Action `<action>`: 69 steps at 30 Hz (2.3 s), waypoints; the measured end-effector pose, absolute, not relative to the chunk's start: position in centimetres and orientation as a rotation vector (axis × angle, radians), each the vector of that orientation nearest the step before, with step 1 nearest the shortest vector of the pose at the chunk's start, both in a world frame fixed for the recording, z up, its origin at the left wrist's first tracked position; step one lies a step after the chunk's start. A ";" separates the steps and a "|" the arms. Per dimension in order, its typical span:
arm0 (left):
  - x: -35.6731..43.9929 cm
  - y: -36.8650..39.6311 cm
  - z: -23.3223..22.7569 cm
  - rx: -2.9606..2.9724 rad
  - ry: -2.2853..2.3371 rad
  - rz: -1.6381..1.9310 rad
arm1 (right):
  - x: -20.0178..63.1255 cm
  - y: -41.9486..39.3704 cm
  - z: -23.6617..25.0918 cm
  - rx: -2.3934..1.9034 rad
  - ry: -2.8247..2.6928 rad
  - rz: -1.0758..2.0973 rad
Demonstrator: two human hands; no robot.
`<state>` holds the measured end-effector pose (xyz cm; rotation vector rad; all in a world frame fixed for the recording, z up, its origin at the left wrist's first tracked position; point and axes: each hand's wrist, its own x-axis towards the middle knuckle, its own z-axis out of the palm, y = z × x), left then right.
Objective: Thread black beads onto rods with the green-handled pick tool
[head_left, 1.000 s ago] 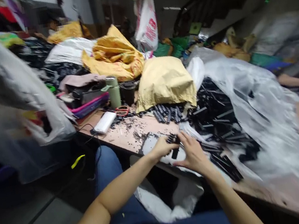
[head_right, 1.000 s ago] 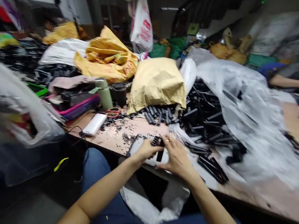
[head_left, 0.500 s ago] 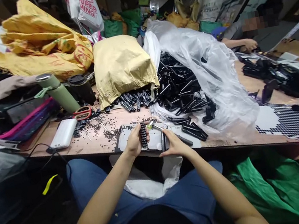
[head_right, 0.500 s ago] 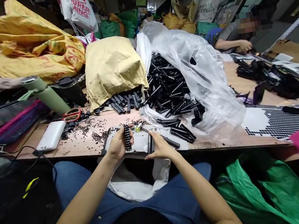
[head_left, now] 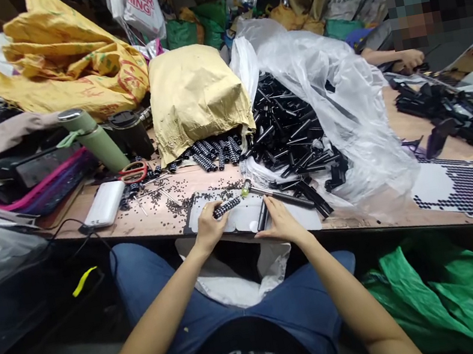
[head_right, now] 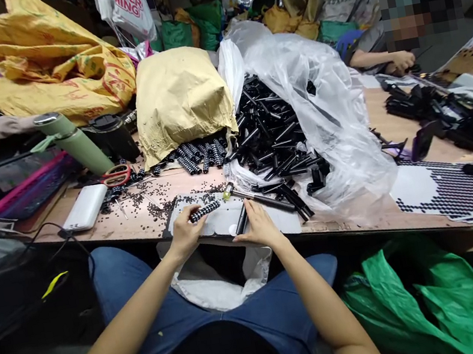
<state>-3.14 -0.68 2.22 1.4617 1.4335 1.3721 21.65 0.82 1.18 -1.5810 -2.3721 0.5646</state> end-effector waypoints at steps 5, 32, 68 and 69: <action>-2.8 1.0 3.7 1.355 1.327 1.411 | 21.4 1.0 2.1 -1.585 -2.408 0.591; -0.1 -0.4 7.3 0.525 0.927 1.242 | 14.4 -0.2 7.3 -0.799 -2.228 0.651; -2.4 -0.3 -0.7 2.798 1.593 0.687 | 20.4 1.4 5.1 -1.975 -2.166 0.201; -2.4 -0.3 -0.9 2.785 1.596 0.700 | 20.2 0.1 5.2 -1.947 -2.086 0.294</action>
